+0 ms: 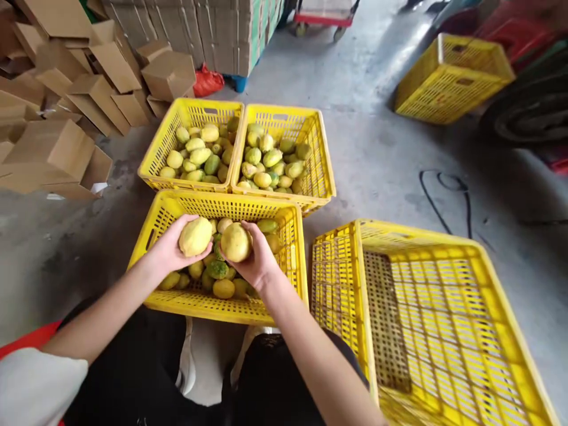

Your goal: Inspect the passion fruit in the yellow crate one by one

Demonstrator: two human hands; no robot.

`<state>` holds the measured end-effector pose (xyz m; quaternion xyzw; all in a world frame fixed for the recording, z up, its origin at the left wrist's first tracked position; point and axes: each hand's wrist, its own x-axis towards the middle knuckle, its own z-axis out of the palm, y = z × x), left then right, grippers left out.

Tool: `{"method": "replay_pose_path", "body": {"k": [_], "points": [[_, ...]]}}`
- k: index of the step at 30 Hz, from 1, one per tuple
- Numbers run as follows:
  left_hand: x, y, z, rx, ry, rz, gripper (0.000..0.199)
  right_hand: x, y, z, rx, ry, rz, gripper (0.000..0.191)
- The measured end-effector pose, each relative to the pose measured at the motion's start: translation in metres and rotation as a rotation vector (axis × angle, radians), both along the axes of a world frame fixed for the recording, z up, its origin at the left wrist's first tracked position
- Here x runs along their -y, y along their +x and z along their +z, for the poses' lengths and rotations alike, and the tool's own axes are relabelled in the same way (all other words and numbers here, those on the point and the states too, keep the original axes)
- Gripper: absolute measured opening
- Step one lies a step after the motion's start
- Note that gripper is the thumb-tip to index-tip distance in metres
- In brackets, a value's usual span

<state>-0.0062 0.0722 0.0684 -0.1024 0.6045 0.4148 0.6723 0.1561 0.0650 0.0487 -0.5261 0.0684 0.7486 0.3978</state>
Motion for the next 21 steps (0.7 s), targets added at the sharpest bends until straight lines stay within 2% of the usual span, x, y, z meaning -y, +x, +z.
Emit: {"method": "replay_pose_path", "body": {"k": [2, 5, 8, 11, 14, 19, 21], "points": [[0.003, 0.004, -0.006, 0.066, -0.015, 0.033, 0.019, 0.005, -0.001, -0.009, -0.032, 0.069, -0.073, 0.014], [0.006, 0.003, -0.016, 0.073, -0.065, 0.012, 0.021, 0.004, 0.002, -0.036, -0.049, 0.115, -0.090, 0.028], [0.013, -0.003, -0.023, 0.038, -0.077, -0.032, 0.018, 0.004, 0.011, -0.066, 0.009, 0.140, -0.011, 0.037], [0.020, -0.006, -0.027, -0.028, -0.046, -0.001, 0.010, 0.008, 0.019, -0.085, 0.080, 0.180, 0.072, 0.042], [0.023, -0.004, -0.029, -0.088, 0.025, 0.068, 0.012, 0.012, 0.021, -0.089, 0.119, 0.189, 0.070, 0.038], [0.022, -0.007, -0.027, -0.057, 0.018, 0.194, 0.004, 0.016, 0.016, -0.076, 0.124, 0.216, -0.029, 0.037], [0.023, -0.010, -0.024, 0.025, 0.005, 0.194, 0.020, 0.016, 0.015, -0.072, 0.107, 0.208, -0.050, 0.040]]}}
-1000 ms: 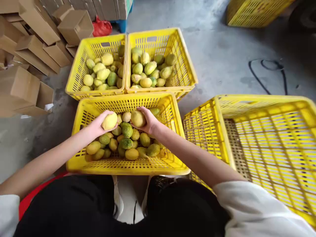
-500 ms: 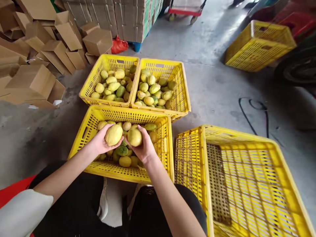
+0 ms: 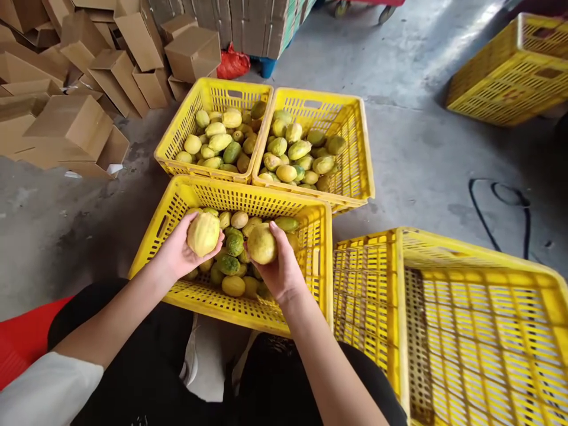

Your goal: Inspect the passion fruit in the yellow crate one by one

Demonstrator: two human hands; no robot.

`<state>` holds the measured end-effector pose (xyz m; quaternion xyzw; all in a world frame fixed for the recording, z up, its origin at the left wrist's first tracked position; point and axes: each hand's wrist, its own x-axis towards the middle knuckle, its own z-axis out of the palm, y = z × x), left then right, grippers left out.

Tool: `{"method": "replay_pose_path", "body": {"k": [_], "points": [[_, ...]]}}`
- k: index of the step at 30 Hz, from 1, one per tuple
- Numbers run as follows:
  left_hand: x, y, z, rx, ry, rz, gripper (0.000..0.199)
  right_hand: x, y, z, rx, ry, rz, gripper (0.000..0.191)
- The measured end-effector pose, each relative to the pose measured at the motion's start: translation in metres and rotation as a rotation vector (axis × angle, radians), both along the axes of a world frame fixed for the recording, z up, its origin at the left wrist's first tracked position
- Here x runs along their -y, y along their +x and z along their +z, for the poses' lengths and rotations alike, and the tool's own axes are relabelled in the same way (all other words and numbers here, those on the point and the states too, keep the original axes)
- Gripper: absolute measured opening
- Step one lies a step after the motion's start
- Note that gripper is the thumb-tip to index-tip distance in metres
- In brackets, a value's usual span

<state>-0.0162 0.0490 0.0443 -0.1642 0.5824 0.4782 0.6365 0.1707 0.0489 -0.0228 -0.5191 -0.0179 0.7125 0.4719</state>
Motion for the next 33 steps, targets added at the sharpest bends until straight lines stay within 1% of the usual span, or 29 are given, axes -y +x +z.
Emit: {"method": "replay_pose_path", "body": {"k": [3, 7, 11, 13, 15, 18, 20, 22, 23, 25, 26, 28, 30, 33], "points": [[0.002, -0.002, 0.005, 0.084, 0.005, -0.021, 0.036, 0.001, -0.003, 0.006, -0.036, -0.011, 0.031, 0.043], [0.006, -0.002, 0.009, 0.127, 0.027, -0.047, 0.040, 0.004, -0.010, 0.010, -0.048, 0.002, 0.039, 0.038], [0.010, -0.003, 0.014, 0.139, 0.058, -0.041, 0.038, 0.006, -0.018, 0.014, -0.081, -0.030, 0.010, 0.025], [0.012, -0.002, 0.018, 0.104, 0.080, -0.031, 0.033, 0.007, -0.022, 0.017, -0.096, -0.049, -0.012, 0.020], [0.013, 0.000, 0.024, 0.063, 0.097, -0.034, 0.025, 0.008, -0.025, 0.022, -0.104, -0.048, -0.015, 0.019], [0.015, 0.005, 0.035, 0.031, 0.148, -0.037, 0.014, 0.009, -0.030, 0.034, -0.095, -0.038, 0.011, 0.022], [0.016, 0.007, 0.042, 0.010, 0.190, 0.003, 0.012, 0.010, -0.033, 0.046, -0.080, -0.048, 0.029, 0.024], [0.017, 0.008, 0.046, -0.010, 0.227, 0.065, 0.016, 0.010, -0.035, 0.059, -0.068, -0.073, 0.036, 0.021], [0.018, 0.007, 0.047, -0.013, 0.246, 0.089, 0.021, 0.009, -0.036, 0.065, -0.063, -0.090, 0.037, 0.020], [0.018, 0.004, 0.047, -0.003, 0.277, 0.102, 0.032, 0.009, -0.036, 0.075, -0.056, -0.112, 0.047, 0.025], [0.018, 0.001, 0.047, 0.006, 0.285, 0.091, 0.034, 0.009, -0.036, 0.077, -0.053, -0.106, 0.046, 0.028], [0.019, -0.003, 0.047, 0.024, 0.281, 0.044, 0.032, 0.009, -0.035, 0.078, -0.041, -0.054, 0.026, 0.026], [0.020, -0.006, 0.047, 0.039, 0.273, -0.012, 0.028, 0.010, -0.032, 0.073, -0.021, 0.023, 0.004, 0.023], [0.019, -0.007, 0.044, 0.057, 0.270, -0.064, 0.025, 0.012, -0.027, 0.065, -0.010, 0.083, 0.038, 0.032]]}}
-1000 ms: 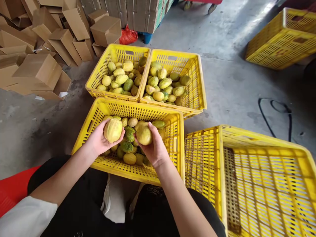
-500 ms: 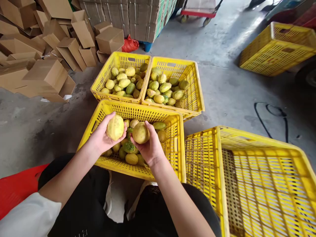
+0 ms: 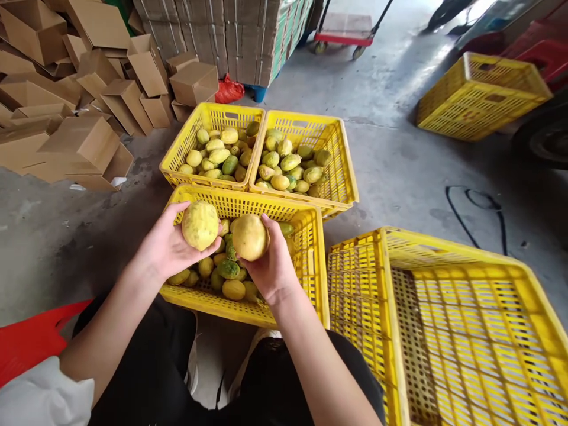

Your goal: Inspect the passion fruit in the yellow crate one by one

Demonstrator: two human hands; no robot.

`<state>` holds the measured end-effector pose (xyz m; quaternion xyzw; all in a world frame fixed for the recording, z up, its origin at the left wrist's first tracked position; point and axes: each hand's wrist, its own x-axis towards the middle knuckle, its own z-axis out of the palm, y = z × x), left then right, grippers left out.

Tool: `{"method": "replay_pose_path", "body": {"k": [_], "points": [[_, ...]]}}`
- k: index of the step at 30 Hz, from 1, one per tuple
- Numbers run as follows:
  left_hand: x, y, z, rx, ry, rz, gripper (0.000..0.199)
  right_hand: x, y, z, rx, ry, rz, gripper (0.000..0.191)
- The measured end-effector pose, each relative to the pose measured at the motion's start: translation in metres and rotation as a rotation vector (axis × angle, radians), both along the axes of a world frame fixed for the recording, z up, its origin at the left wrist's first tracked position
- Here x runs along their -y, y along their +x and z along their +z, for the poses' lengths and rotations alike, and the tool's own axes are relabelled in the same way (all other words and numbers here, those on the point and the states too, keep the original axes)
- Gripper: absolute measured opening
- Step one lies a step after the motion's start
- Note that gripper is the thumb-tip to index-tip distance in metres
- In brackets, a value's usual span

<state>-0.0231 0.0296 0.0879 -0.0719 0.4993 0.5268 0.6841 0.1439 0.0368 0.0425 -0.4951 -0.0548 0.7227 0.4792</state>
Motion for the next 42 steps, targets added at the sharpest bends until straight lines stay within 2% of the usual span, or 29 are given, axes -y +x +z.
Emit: {"method": "replay_pose_path", "body": {"k": [5, 10, 13, 16, 20, 25, 29, 32, 36, 39, 42], "points": [[-0.004, 0.000, -0.015, 0.006, -0.032, -0.006, 0.029, 0.003, 0.006, -0.007, 0.010, -0.009, 0.078, 0.033], [-0.007, -0.003, -0.026, -0.002, -0.086, -0.026, 0.033, 0.003, 0.004, -0.013, 0.034, 0.007, 0.037, 0.038], [-0.006, -0.002, -0.026, 0.021, -0.085, -0.042, 0.036, 0.002, 0.003, -0.016, 0.040, 0.015, 0.022, 0.043], [-0.004, 0.002, -0.023, 0.040, -0.063, -0.103, 0.041, 0.001, 0.005, -0.017, 0.022, -0.003, 0.079, 0.046], [-0.003, 0.007, -0.020, -0.008, -0.061, -0.106, 0.042, 0.000, 0.009, -0.020, 0.019, -0.021, 0.082, 0.036], [-0.007, 0.004, -0.026, -0.067, -0.104, -0.066, 0.033, -0.003, 0.005, -0.008, -0.016, -0.125, 0.034, 0.014], [-0.009, -0.001, -0.030, -0.090, -0.123, 0.001, 0.023, -0.004, 0.002, 0.005, -0.001, -0.280, 0.042, 0.020], [-0.009, -0.001, -0.031, -0.093, -0.145, 0.027, 0.022, -0.003, 0.003, 0.007, 0.016, -0.223, 0.038, 0.017], [-0.007, -0.001, -0.032, -0.071, -0.167, -0.017, 0.034, 0.000, 0.001, 0.012, 0.067, -0.148, -0.020, 0.016], [-0.006, -0.001, -0.028, -0.034, -0.152, -0.059, 0.040, 0.000, -0.001, 0.018, 0.073, -0.159, -0.009, 0.015], [-0.006, 0.001, -0.021, -0.019, -0.132, -0.069, 0.044, 0.000, 0.000, 0.017, -0.008, -0.213, 0.016, 0.018]]}}
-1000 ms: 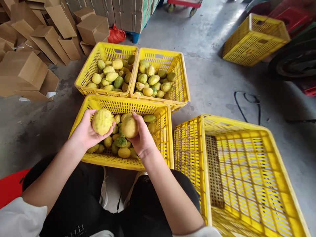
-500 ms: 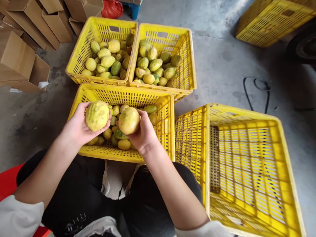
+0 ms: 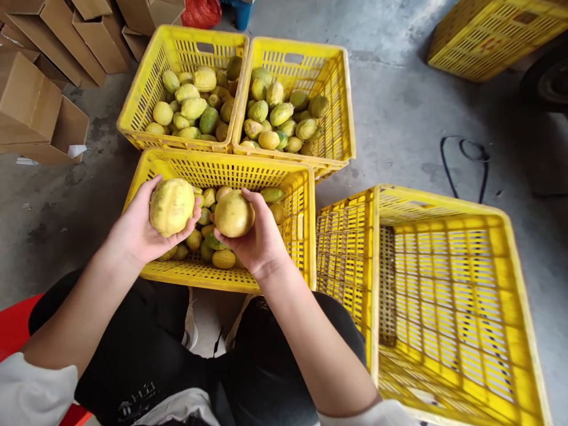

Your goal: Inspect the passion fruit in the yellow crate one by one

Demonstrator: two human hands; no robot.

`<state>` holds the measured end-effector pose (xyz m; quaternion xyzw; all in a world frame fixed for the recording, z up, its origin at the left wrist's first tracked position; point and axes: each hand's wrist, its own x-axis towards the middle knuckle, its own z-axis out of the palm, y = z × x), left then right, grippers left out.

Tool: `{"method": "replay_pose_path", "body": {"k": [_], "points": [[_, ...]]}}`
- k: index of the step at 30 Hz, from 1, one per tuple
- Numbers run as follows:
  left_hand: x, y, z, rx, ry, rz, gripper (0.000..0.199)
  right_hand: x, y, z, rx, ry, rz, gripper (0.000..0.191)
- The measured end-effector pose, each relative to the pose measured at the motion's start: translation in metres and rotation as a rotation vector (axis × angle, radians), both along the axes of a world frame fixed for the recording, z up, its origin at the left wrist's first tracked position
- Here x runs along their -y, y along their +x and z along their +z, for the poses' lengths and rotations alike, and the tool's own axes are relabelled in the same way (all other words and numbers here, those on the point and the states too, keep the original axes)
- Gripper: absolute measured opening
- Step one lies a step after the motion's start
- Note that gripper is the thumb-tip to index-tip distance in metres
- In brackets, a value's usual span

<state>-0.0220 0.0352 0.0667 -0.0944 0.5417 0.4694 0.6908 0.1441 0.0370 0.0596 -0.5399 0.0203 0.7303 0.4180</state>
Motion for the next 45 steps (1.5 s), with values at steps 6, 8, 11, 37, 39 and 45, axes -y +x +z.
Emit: {"method": "replay_pose_path", "body": {"k": [6, 8, 11, 37, 39, 45], "points": [[-0.002, 0.002, -0.001, -0.029, -0.040, 0.020, 0.035, 0.000, 0.010, -0.026, -0.083, -0.088, -0.035, 0.019], [-0.001, 0.002, -0.006, -0.010, -0.064, 0.053, 0.025, 0.003, 0.010, -0.036, -0.092, -0.090, -0.043, 0.019], [0.002, 0.005, -0.012, 0.018, -0.107, 0.105, 0.021, 0.011, 0.003, -0.045, -0.121, -0.165, -0.060, 0.015], [0.003, -0.031, 0.061, -0.206, 0.646, 0.418, 0.077, -0.023, 0.040, -0.022, -0.147, 0.271, -0.170, 0.028], [0.006, -0.025, 0.061, -0.230, 0.635, 0.388, 0.065, -0.024, 0.039, -0.028, -0.108, 0.226, -0.127, 0.013], [0.004, -0.025, 0.032, -0.411, 0.467, 0.044, 0.036, -0.022, 0.024, -0.052, -0.037, 0.109, 0.035, 0.015]]}}
